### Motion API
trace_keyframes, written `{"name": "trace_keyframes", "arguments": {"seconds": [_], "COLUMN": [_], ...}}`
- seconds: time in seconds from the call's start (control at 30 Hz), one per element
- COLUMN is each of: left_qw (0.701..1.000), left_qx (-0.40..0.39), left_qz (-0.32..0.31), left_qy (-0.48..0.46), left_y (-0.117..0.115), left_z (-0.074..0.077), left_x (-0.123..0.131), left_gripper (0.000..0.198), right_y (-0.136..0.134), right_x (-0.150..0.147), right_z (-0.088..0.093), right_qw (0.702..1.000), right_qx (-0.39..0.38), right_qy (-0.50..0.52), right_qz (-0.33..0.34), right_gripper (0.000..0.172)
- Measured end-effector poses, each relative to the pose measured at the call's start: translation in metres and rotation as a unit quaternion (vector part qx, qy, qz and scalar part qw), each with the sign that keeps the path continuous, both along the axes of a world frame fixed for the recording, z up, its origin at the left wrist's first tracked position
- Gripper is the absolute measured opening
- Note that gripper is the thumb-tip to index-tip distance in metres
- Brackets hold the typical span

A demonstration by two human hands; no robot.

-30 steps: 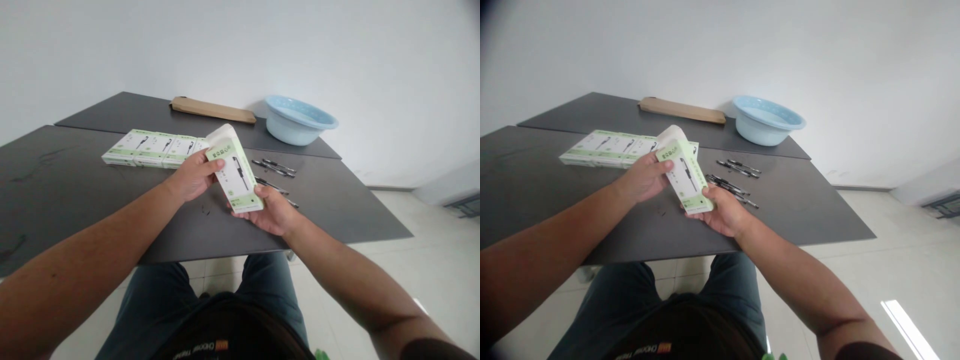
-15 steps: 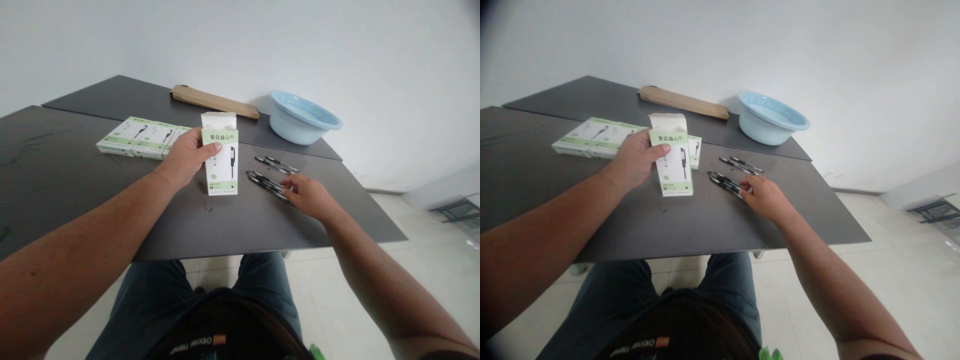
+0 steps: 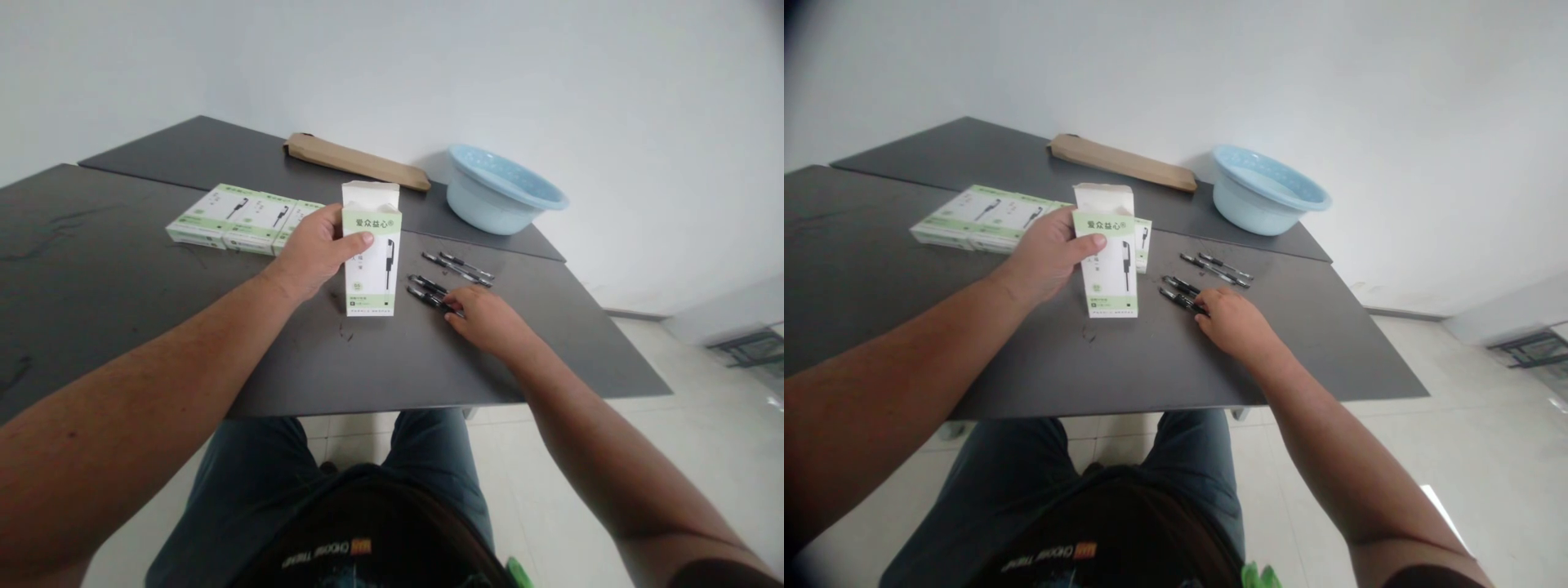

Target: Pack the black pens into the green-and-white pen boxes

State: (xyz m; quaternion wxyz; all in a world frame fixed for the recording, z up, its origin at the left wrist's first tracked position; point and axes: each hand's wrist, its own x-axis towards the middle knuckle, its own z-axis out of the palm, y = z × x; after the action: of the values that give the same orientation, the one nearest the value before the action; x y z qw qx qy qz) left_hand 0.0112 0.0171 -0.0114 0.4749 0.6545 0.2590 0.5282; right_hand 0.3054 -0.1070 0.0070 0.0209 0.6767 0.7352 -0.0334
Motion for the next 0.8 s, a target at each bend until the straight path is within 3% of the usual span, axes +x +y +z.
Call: {"name": "trace_keyframes", "arguments": {"seconds": [0.4,0.6,0.8], "left_qw": [0.999,0.999,0.999], "left_qx": [0.034,0.044,0.038], "left_qz": [0.0,0.015,-0.002], "left_qy": [0.008,0.029,0.034], "left_y": [0.001,0.003,0.001], "left_z": [-0.002,-0.003,-0.002], "left_x": [0.0,0.001,0.001], "left_gripper": [0.035,0.032,0.031], "right_y": [0.031,0.013,0.007], "right_x": [-0.04,-0.022,-0.004], "right_z": [0.008,0.022,0.01], "right_qw": [0.998,0.998,0.998], "right_qx": [0.019,0.036,-0.026], "right_qy": [-0.035,-0.052,-0.063], "right_qz": [0.056,0.027,-0.003], "right_gripper": [0.039,0.037,0.037]}}
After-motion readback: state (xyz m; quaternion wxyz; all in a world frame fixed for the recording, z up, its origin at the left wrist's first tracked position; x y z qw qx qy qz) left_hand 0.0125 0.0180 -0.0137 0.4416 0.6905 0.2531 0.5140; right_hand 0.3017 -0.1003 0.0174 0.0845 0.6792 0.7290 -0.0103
